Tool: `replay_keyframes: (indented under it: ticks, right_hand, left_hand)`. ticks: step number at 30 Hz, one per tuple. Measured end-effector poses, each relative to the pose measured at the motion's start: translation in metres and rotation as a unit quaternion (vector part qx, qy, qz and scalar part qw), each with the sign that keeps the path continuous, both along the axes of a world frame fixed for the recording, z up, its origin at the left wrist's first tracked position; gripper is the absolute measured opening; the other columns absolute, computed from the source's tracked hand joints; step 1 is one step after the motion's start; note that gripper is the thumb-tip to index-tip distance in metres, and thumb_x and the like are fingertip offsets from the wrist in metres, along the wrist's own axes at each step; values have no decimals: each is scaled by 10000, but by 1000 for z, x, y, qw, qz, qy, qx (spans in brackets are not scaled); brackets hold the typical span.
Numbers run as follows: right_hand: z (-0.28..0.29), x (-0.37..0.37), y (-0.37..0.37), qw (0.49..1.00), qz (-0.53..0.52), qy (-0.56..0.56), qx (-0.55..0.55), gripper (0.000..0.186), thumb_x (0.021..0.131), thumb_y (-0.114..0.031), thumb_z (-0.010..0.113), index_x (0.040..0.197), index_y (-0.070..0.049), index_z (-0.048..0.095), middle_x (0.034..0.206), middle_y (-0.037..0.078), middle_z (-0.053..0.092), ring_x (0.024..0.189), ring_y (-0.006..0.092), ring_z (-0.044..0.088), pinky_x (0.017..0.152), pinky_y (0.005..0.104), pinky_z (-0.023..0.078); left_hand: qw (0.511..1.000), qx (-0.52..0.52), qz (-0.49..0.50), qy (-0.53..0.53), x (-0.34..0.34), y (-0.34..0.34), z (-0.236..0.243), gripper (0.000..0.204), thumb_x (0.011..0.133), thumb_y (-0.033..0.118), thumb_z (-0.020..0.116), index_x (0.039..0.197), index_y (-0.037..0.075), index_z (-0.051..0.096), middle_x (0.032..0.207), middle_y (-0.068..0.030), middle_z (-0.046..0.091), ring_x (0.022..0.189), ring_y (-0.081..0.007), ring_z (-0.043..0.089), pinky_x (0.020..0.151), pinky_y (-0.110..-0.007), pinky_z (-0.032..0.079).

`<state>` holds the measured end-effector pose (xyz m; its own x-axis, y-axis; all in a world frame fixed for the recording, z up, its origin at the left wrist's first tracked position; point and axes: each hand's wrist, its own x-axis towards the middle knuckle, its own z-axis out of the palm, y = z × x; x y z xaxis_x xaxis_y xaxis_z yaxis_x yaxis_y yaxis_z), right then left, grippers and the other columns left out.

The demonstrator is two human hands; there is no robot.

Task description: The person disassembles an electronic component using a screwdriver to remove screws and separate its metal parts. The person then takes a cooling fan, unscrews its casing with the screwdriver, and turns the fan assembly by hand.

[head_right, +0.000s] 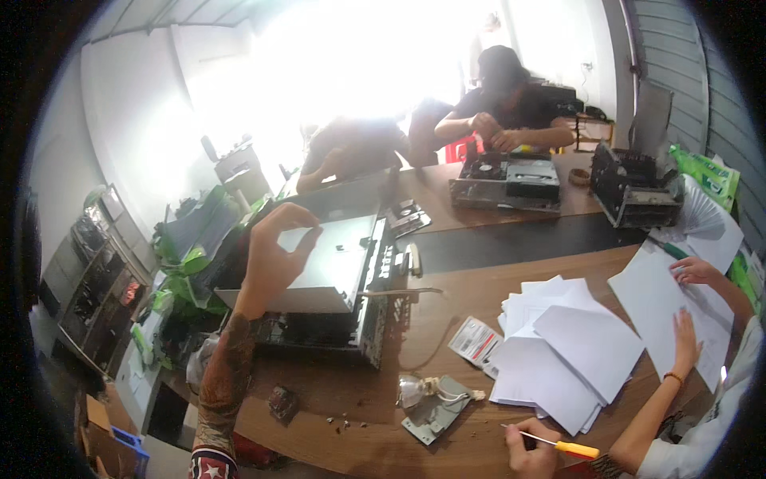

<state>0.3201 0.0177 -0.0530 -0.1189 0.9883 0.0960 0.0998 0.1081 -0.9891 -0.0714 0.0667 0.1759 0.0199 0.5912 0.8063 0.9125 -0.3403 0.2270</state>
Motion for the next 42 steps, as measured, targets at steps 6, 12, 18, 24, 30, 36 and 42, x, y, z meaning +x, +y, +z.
replay_keyframes:
  ticks: [6, 12, 18, 24, 30, 36, 42]
  right_hand:
    - [82, -36, 28, 978, 28, 5, 207, 246, 854, -77, 637, 629, -7, 566, 554, 35, 537, 498, 111, 497, 488, 268, 379]
    - [81, -108, 137, 910, 50, -141, 388, 228, 810, -81, 661, 623, -9, 554, 564, 138, 555, 483, 291, 547, 470, 368, 418]
    - [49, -105, 148, 883, 11, -174, 435, 194, 795, -50, 650, 625, -25, 559, 560, 107, 567, 490, 252, 563, 457, 359, 431]
    - [45, -103, 156, 867, 14, -210, 452, 176, 800, -50, 647, 642, -21, 574, 572, 112, 561, 511, 268, 566, 485, 373, 441]
    - [38, -110, 158, 859, 39, -233, 454, 191, 782, -47, 650, 622, -46, 546, 587, 102, 575, 537, 249, 580, 507, 359, 479]
    - [34, -109, 165, 860, 43, -228, 453, 192, 788, -63, 650, 628, -53, 544, 574, 93, 558, 534, 245, 574, 495, 366, 468]
    - [31, -106, 171, 868, 32, -221, 444, 184, 791, -72, 645, 637, -59, 546, 569, 89, 553, 527, 245, 571, 493, 366, 468]
  left_hand:
    - [986, -58, 50, 147, -18, 61, 6, 136, 778, 82, 665, 895, 29, 620, 887, -130, 655, 885, -315, 648, 783, -373, 492]
    - [962, -269, -47, 13, -47, 95, 26, 347, 831, 220, 683, 1132, 51, 649, 1024, -127, 698, 873, -174, 663, 745, -307, 523]
    - [986, -163, -18, 8, -53, 132, 40, 342, 859, 219, 652, 1162, 62, 665, 1041, -131, 703, 861, -192, 672, 778, -319, 525]
    - [989, -134, -1, 63, -54, 176, 30, 331, 867, 195, 619, 1145, 19, 653, 968, -158, 716, 896, -232, 697, 814, -349, 520]
    - [973, -222, 52, 14, -59, 193, 14, 439, 858, 201, 613, 1265, 41, 574, 915, -190, 713, 890, -286, 700, 832, -367, 512]
    - [965, -200, 104, 135, -114, 222, 15, 449, 870, 196, 599, 1303, 87, 559, 1186, -193, 632, 1091, -312, 625, 916, -395, 492]
    - [898, -283, 293, 167, -149, 210, 34, 389, 800, 202, 580, 1145, 36, 655, 1116, -243, 658, 1067, -370, 636, 930, -428, 497]
